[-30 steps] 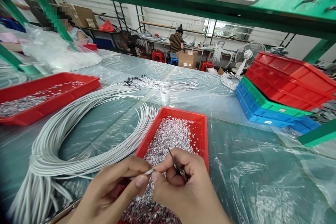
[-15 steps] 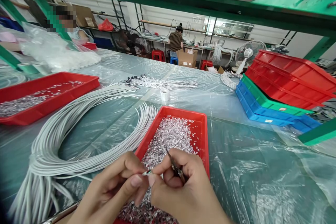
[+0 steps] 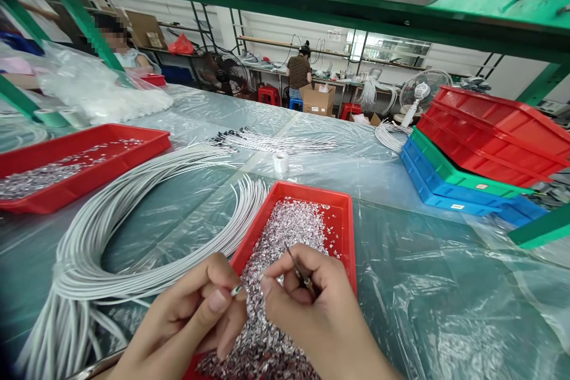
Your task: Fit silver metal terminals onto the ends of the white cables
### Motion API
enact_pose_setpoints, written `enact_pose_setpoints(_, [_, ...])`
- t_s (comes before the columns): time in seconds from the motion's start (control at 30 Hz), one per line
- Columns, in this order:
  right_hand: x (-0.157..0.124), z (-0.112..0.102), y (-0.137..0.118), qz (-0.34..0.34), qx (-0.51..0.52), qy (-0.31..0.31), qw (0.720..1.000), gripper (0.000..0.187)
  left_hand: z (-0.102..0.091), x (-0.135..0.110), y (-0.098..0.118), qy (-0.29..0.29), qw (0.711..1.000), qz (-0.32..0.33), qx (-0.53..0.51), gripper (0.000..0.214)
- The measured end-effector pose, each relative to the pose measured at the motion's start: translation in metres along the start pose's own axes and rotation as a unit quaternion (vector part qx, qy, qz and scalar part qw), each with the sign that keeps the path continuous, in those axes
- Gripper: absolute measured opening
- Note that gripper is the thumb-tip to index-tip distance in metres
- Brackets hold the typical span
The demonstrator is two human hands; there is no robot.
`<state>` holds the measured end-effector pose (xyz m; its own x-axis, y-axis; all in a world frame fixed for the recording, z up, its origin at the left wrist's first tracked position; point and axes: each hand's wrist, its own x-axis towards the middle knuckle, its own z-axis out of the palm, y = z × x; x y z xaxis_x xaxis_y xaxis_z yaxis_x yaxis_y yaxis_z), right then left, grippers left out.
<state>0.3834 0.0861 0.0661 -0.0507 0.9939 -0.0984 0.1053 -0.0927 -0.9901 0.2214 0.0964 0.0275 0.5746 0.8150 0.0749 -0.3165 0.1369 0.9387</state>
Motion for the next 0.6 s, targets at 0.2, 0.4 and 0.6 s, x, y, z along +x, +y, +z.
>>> enact_pose_setpoints(0.2, [0.024, -0.023, 0.017, -0.178, -0.166, 0.137, 0.960, 0.036, -0.004, 0.000, 0.003, -0.016, 1.000, -0.017, -0.014, 0.035])
enact_pose_setpoints(0.4, [0.034, -0.043, 0.019, -0.155, -0.172, 0.155, 0.960, 0.024, -0.011, 0.004, 0.002, -0.082, 0.995, -0.005, -0.057, 0.029])
enact_pose_setpoints(0.6, [0.035, -0.047, 0.017, -0.178, -0.182, 0.148, 0.956, 0.037, -0.010, 0.007, 0.007, -0.082, 0.993, 0.001, -0.089, 0.025])
